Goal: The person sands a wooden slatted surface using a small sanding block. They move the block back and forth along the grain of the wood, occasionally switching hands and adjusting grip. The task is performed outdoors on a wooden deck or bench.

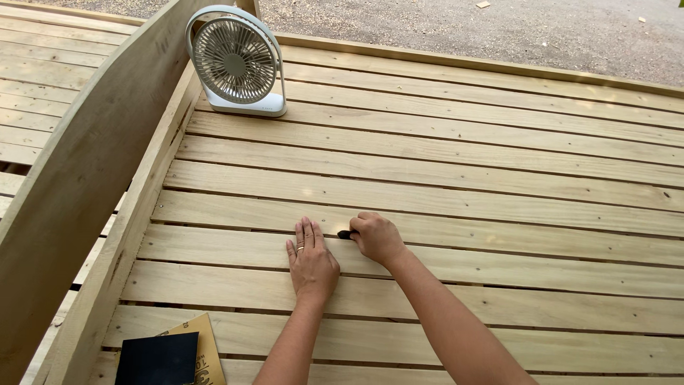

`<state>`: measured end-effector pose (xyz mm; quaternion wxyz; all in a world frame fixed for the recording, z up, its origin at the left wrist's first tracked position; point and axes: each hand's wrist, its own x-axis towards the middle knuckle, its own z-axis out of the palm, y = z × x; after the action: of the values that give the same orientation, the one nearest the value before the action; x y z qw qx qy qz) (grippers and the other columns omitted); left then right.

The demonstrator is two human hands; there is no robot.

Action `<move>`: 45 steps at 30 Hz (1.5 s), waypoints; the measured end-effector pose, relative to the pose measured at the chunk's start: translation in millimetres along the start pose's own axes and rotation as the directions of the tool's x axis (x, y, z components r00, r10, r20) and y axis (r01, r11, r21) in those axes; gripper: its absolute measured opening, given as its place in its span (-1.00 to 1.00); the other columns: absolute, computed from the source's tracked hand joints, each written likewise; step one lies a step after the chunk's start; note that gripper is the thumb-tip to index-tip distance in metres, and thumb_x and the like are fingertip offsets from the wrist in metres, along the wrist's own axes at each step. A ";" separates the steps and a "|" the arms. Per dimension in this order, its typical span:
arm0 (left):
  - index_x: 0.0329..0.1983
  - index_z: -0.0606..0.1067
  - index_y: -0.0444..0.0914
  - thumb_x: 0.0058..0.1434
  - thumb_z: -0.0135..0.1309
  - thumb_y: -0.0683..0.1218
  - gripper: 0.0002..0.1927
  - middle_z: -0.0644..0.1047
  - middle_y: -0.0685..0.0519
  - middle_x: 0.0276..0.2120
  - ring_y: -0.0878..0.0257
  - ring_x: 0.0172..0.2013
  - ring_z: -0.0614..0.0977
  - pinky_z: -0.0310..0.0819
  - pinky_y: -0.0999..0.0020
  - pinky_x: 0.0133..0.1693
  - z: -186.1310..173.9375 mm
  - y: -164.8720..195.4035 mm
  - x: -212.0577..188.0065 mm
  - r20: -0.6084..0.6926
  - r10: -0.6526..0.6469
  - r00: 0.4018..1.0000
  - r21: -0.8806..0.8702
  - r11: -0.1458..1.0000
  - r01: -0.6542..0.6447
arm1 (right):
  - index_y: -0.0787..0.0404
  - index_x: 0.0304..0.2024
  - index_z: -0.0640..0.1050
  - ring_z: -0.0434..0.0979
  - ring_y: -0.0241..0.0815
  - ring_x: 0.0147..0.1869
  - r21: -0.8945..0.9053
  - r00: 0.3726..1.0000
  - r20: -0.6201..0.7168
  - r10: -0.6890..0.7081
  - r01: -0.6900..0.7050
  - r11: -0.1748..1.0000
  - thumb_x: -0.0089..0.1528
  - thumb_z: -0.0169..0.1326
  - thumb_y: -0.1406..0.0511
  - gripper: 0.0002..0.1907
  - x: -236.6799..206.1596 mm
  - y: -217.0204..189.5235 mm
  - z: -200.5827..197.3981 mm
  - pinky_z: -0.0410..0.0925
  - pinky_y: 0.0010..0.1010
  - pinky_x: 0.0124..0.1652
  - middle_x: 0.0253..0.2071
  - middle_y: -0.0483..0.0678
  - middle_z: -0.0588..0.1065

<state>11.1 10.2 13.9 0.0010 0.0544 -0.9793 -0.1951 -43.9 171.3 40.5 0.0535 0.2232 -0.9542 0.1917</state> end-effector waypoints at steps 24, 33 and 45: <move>0.50 0.07 -0.27 0.34 -0.34 -0.06 -0.37 0.03 -0.03 0.52 0.12 0.50 -0.01 -0.19 0.01 0.42 16.0 8.0 -2.7 -0.009 0.011 1.000 0.085 0.996 -0.010 | 0.21 -0.45 0.56 0.53 -0.07 -0.34 0.100 0.938 -0.218 0.270 -0.254 0.962 0.12 0.29 0.35 -0.87 -76.8 106.5 -64.2 0.40 -0.23 -0.36 -0.46 -0.08 0.53; 0.53 -0.09 -0.30 0.37 -0.29 0.21 -0.21 -0.23 -0.22 0.51 -0.22 0.47 -0.30 -0.46 -0.22 0.35 10.5 66.3 -6.9 0.135 -0.006 0.991 0.090 0.996 -0.007 | 0.25 -0.26 0.52 0.53 -0.25 -0.28 0.954 0.168 -0.156 0.973 -0.231 0.193 0.31 0.19 0.26 -0.82 -170.7 166.8 -122.5 0.49 -0.37 -0.30 -0.30 -0.09 0.53; 0.57 -0.06 -0.17 0.42 -0.39 0.22 -0.28 -0.13 0.05 0.56 0.06 0.52 -0.17 -0.35 -0.13 0.42 68.9 184.9 -31.0 0.324 0.682 0.655 -0.075 0.709 -0.701 | 0.24 -0.03 0.47 0.59 -0.25 -0.13 0.994 0.194 -0.101 0.976 -0.014 0.106 0.37 0.00 0.33 -0.85 -212.9 181.7 -137.8 0.56 -0.33 -0.15 -0.11 -0.06 0.53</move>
<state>20.7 209.6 21.5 -0.0892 -0.3554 -0.9169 -0.1581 67.7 461.6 65.3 0.2810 -0.3422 -0.5235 0.7279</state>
